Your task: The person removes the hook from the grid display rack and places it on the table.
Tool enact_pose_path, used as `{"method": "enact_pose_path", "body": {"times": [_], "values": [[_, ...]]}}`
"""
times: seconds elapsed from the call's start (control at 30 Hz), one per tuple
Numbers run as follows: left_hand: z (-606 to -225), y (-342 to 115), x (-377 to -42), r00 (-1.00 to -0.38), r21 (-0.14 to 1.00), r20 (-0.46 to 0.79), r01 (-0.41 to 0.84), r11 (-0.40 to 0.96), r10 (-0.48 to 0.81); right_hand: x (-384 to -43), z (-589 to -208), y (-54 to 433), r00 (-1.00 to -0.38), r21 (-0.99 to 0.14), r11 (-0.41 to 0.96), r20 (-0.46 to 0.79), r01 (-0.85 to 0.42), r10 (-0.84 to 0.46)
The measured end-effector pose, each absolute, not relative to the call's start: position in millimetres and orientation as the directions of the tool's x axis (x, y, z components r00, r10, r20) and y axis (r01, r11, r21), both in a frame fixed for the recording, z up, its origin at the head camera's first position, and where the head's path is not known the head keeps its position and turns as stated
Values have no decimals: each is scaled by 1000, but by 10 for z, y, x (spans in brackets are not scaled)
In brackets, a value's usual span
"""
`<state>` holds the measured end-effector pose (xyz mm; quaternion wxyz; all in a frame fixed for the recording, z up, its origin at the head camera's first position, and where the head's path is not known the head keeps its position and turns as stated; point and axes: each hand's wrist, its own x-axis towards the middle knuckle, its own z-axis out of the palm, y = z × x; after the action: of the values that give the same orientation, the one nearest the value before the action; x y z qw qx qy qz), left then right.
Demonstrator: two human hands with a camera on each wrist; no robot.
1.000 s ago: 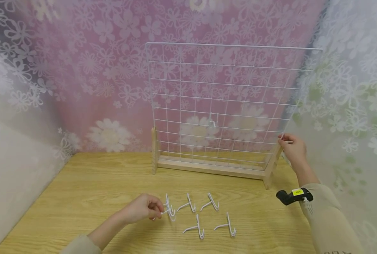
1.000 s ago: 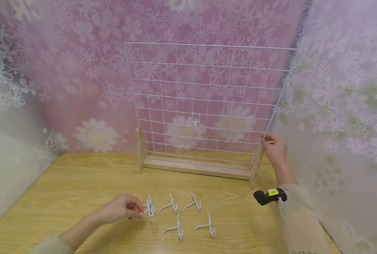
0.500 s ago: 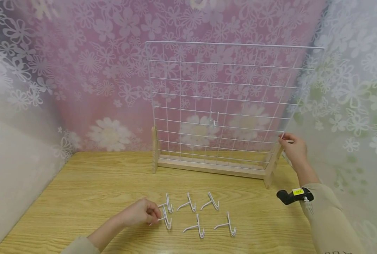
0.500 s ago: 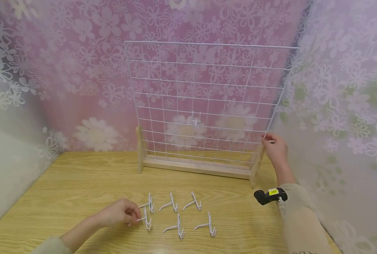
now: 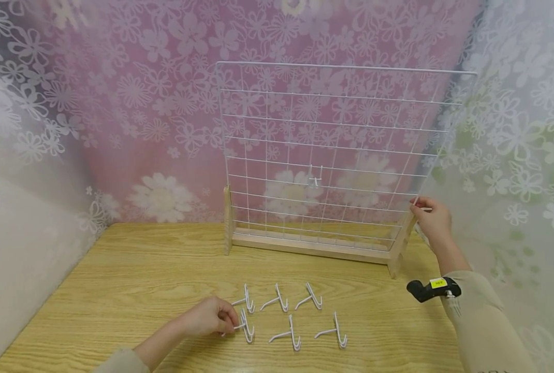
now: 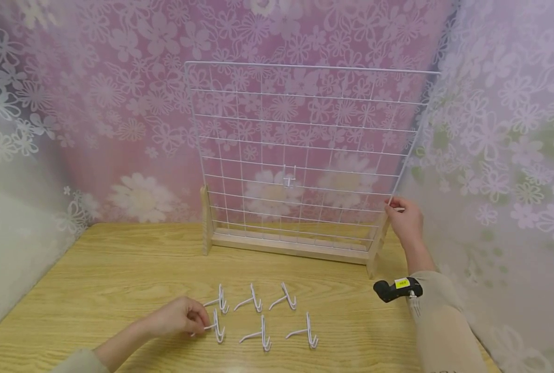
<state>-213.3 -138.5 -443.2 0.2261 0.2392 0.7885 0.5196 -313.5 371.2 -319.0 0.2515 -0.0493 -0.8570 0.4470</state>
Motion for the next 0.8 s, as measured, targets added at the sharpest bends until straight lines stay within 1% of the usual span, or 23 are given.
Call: {"method": "enact_pose_path", "body": {"times": [0.3,0.53,0.8], "values": [[-4427,-1369,-2117,-779,912,-94,183,368,620,-3130,-3178,3704,-864,-789,599,391,-137,318],[-4457,-1353,-2118,-780,892,-106,199,405,617,-3143,-3183,3696,-861,-788,600,396,-139,319],[-4459,-1361,-2108,-785,890,-90,212,403,613,-3155,-3194,3706,-862,-782,609,395,-133,318]]}}
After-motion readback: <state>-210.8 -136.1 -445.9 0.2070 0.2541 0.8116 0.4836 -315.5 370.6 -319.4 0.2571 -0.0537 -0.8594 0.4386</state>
